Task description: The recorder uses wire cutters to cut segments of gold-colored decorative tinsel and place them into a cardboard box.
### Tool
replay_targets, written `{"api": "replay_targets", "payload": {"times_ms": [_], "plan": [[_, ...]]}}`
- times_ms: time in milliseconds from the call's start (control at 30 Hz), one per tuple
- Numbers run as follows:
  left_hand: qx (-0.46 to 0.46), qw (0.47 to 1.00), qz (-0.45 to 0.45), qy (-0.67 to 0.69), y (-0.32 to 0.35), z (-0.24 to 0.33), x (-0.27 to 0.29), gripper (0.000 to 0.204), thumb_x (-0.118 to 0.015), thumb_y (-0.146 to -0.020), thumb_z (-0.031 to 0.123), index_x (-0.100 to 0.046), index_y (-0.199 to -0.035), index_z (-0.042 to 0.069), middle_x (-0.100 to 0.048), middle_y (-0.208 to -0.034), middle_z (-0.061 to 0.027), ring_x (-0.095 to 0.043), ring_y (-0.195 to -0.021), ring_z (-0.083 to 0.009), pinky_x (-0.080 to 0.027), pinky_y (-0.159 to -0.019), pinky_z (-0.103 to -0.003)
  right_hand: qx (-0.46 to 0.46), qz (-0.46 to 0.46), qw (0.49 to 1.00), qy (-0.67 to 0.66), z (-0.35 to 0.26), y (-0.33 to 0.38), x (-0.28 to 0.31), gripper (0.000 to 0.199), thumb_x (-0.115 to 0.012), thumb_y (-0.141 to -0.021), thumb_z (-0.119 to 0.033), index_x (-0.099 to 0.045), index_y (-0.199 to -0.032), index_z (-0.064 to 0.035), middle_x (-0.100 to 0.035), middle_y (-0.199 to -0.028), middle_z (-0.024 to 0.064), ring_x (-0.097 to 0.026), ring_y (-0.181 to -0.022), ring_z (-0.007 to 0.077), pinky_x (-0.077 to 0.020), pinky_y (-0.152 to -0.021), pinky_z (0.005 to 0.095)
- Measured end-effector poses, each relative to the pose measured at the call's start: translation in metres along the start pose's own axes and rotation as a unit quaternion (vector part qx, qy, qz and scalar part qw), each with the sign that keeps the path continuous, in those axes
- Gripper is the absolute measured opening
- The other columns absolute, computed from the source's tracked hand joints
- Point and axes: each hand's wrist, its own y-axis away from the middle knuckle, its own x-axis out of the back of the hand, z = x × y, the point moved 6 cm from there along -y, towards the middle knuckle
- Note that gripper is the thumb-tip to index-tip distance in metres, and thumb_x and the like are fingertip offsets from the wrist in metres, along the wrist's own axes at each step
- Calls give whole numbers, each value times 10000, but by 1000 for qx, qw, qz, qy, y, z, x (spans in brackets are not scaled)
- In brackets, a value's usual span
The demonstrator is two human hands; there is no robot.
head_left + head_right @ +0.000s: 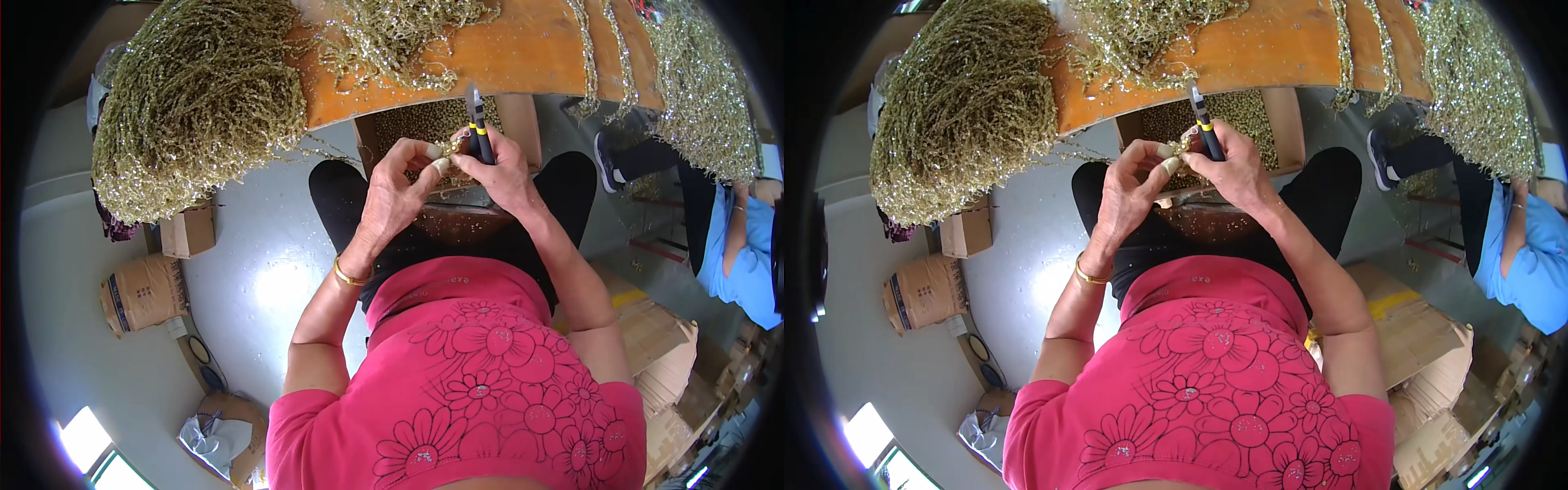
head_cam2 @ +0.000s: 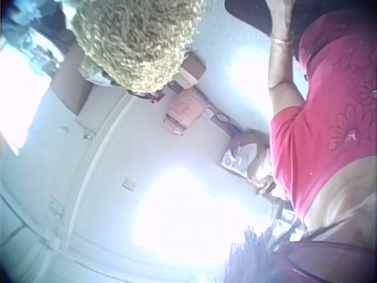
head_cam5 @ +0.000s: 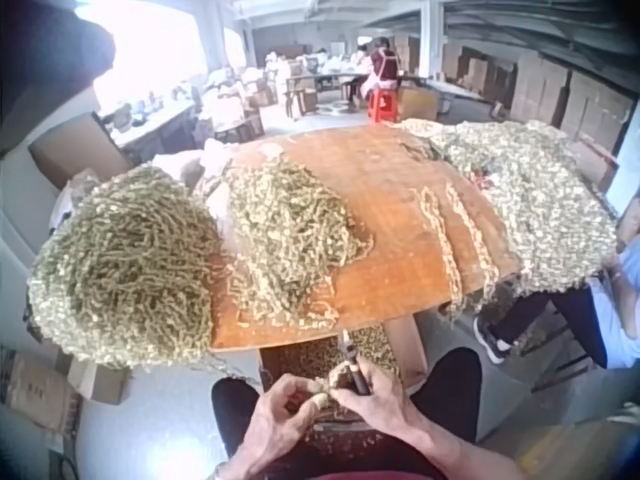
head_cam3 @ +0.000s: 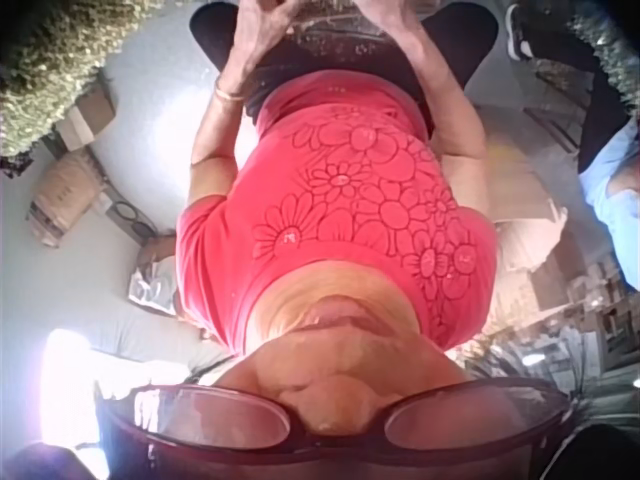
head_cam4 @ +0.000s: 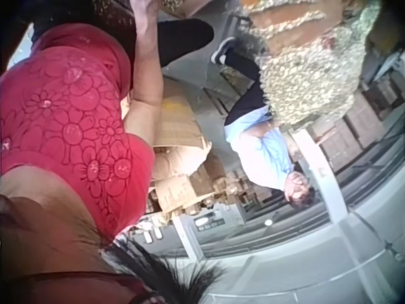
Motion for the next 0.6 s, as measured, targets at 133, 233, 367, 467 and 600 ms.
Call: {"api": "replay_targets", "payload": {"times_ms": [133, 233, 367, 467, 600], "plan": [[-84, 991, 21, -100, 1, -1, 1, 114, -580, -779, 46, -527, -852, -25, -544, -747, -48, -537, -676, -117, -443, -621, -258, 6, -13, 1000, 18, -2, -1, -2, 175, -630, -750, -85, -555, -903, -42, -514, -716, -44, -445, -621, 31, -384, -567, 187], [-106, 982, 21, -153, 3, 1, 1, 102, -569, -796, 52, -534, -860, -19, -556, -750, -26, -536, -686, -96, -438, -614, -251, -41, -38, 998, -18, 3, -1, -2, 180, -629, -749, -88, -555, -906, -41, -523, -742, -26, -466, -647, 46, -391, -593, 199], [95, 980, -72, 160, -1, -24, 1, 89, -570, -804, 86, -547, -863, 24, -572, -829, -34, -535, -718, -102, -427, -674, -213, -180, -127, 927, -305, 17, 3, -15, 171, -633, -750, -128, -555, -885, -59, -540, -744, -12, -516, -687, 87, -415, -597, 231], [157, 924, -136, 321, 2, -30, -4, 102, -534, -816, 114, -544, -874, 30, -568, -809, -17, -524, -793, -92, -411, -754, -234, -206, -167, 887, -379, 17, 6, -21, 191, -628, -758, -131, -548, -918, -65, -531, -759, -15, -514, -716, 81, -409, -614, 219], [159, 932, -114, 306, 4, -35, -4, 98, -533, -816, 113, -544, -870, 32, -570, -797, -15, -528, -765, -92, -416, -742, -227, -234, -110, 914, -314, 9, 11, -19, 185, -638, -768, -144, -557, -911, -61, -525, -767, -22, -497, -707, 59, -405, -610, 215]]}}
